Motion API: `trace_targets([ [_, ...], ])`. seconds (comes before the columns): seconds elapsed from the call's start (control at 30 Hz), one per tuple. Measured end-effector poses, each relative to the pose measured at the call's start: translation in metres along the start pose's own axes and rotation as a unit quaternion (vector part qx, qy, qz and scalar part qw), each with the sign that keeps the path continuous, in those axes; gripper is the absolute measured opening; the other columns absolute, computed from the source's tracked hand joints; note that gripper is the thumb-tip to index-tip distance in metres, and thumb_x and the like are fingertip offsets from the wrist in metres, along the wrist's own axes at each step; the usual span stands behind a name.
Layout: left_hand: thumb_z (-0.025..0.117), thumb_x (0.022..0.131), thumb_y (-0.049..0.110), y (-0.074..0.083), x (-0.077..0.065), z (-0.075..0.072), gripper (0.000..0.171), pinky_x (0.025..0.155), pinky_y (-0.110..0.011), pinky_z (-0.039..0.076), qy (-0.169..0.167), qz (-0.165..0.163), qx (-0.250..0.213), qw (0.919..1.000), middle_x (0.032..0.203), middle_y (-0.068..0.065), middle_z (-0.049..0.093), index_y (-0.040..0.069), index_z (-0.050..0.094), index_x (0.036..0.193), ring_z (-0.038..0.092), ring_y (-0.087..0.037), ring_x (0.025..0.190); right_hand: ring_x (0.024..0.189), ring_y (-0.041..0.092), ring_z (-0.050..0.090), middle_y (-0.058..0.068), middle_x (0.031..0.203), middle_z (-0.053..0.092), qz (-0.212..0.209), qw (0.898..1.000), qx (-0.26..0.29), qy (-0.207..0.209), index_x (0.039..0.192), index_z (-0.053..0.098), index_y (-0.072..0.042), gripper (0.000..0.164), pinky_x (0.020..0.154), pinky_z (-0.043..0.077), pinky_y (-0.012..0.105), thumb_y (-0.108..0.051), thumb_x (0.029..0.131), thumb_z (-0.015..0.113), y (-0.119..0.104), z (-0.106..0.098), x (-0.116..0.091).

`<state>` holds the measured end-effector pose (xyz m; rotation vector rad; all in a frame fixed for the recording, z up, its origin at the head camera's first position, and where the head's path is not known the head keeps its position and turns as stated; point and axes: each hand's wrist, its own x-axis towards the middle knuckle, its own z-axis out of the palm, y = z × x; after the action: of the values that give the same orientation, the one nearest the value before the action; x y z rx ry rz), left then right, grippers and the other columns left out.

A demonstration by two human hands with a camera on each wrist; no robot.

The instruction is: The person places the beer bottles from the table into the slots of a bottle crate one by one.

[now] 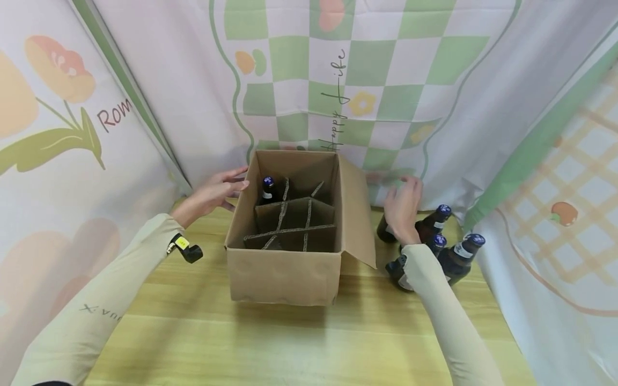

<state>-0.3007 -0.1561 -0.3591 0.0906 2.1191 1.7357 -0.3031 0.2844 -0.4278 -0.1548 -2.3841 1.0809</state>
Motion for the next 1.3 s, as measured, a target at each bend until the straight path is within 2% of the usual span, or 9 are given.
trace_targets([
  [0.27, 0.054, 0.11, 0.016, 0.003, 0.003, -0.001, 0.068, 0.063, -0.029, 0.063, 0.004, 0.006, 0.006, 1.0, 0.162, -0.021, 0.041, 0.02, 0.021, 0.168, 0.057, -0.04, 0.126, 0.148, 0.035, 0.035, 0.022, 0.158, 0.032, 0.069, 0.993, 0.049, 0.082, 0.152, 0.034, 0.0, 0.052, 0.127, 0.032, 0.039, -0.01, 0.103, 0.05, 0.0, 0.017, 0.009],
  [0.43, 0.055, 0.109, 0.017, 0.001, 0.006, 0.001, 0.067, 0.064, -0.031, 0.065, -0.003, 0.007, 0.007, 0.9999, 0.164, -0.02, 0.04, 0.02, 0.023, 0.168, 0.056, -0.041, 0.13, 0.151, 0.025, 0.031, 0.016, 0.161, 0.028, 0.142, 0.977, 0.093, 0.13, 0.153, 0.033, -0.005, 0.053, 0.126, 0.029, 0.026, -0.009, 0.103, 0.05, 0.007, 0.02, 0.014],
  [0.5, 0.055, 0.109, 0.017, 0.001, 0.006, 0.002, 0.067, 0.065, -0.032, 0.065, -0.006, 0.008, 0.008, 0.9999, 0.164, -0.021, 0.04, 0.02, 0.023, 0.168, 0.056, -0.042, 0.131, 0.15, 0.026, 0.034, 0.017, 0.16, 0.032, 0.166, 0.97, 0.101, 0.143, 0.152, 0.034, -0.004, 0.053, 0.125, 0.03, 0.026, -0.009, 0.102, 0.051, 0.015, 0.02, 0.014],
  [0.6, 0.054, 0.11, 0.017, 0.0, 0.005, 0.001, 0.067, 0.065, -0.032, 0.065, -0.006, 0.01, 0.013, 0.9998, 0.163, -0.022, 0.041, 0.019, 0.022, 0.168, 0.056, -0.042, 0.13, 0.145, 0.03, 0.043, 0.022, 0.155, 0.044, 0.182, 0.969, 0.091, 0.139, 0.15, 0.037, -0.002, 0.051, 0.123, 0.037, 0.033, -0.01, 0.101, 0.051, 0.028, 0.02, 0.012],
  [0.7, 0.054, 0.11, 0.017, 0.0, 0.005, 0.0, 0.067, 0.066, -0.032, 0.065, -0.003, 0.009, 0.02, 0.9997, 0.162, -0.022, 0.042, 0.02, 0.021, 0.168, 0.057, -0.042, 0.129, 0.131, 0.038, 0.056, 0.026, 0.142, 0.057, 0.167, 0.976, 0.074, 0.116, 0.145, 0.042, 0.0, 0.047, 0.115, 0.045, 0.044, -0.011, 0.101, 0.054, 0.036, 0.018, 0.007],
  [0.83, 0.056, 0.109, 0.018, 0.0, 0.006, 0.001, 0.067, 0.067, -0.033, 0.066, -0.003, 0.011, 0.025, 0.9996, 0.161, -0.021, 0.044, 0.021, 0.024, 0.168, 0.059, -0.041, 0.128, 0.116, 0.043, 0.058, 0.029, 0.125, 0.061, 0.121, 0.986, 0.047, 0.104, 0.131, 0.052, 0.008, 0.038, 0.106, 0.047, 0.051, -0.013, 0.102, 0.064, 0.043, 0.016, 0.0],
  [1.03, 0.055, 0.11, 0.02, -0.003, 0.007, 0.001, 0.066, 0.068, -0.033, 0.066, -0.008, 0.009, 0.028, 0.9995, 0.163, -0.021, 0.043, 0.021, 0.023, 0.168, 0.058, -0.041, 0.128, 0.112, 0.047, 0.054, 0.029, 0.115, 0.06, 0.058, 0.988, 0.027, 0.143, 0.117, 0.06, 0.009, 0.035, 0.102, 0.044, 0.055, -0.017, 0.098, 0.073, 0.058, 0.032, -0.01],
  [1.27, 0.054, 0.11, 0.02, -0.005, 0.003, -0.003, 0.066, 0.068, -0.034, 0.066, -0.001, 0.01, 0.028, 0.9996, 0.163, -0.021, 0.042, 0.022, 0.024, 0.168, 0.058, -0.041, 0.129, 0.11, 0.041, 0.061, 0.026, 0.115, 0.065, 0.028, 0.983, 0.068, 0.166, 0.118, 0.064, 0.004, 0.033, 0.1, 0.05, 0.049, -0.02, 0.097, 0.073, 0.061, 0.049, -0.012],
  [1.3, 0.054, 0.11, 0.02, -0.005, 0.003, -0.004, 0.066, 0.068, -0.034, 0.066, 0.0, 0.01, 0.028, 0.9996, 0.163, -0.02, 0.042, 0.022, 0.024, 0.168, 0.058, -0.041, 0.129, 0.106, 0.034, 0.064, 0.024, 0.114, 0.067, 0.031, 0.984, 0.07, 0.163, 0.118, 0.065, 0.002, 0.033, 0.097, 0.051, 0.043, -0.022, 0.098, 0.073, 0.06, 0.048, -0.012],
])
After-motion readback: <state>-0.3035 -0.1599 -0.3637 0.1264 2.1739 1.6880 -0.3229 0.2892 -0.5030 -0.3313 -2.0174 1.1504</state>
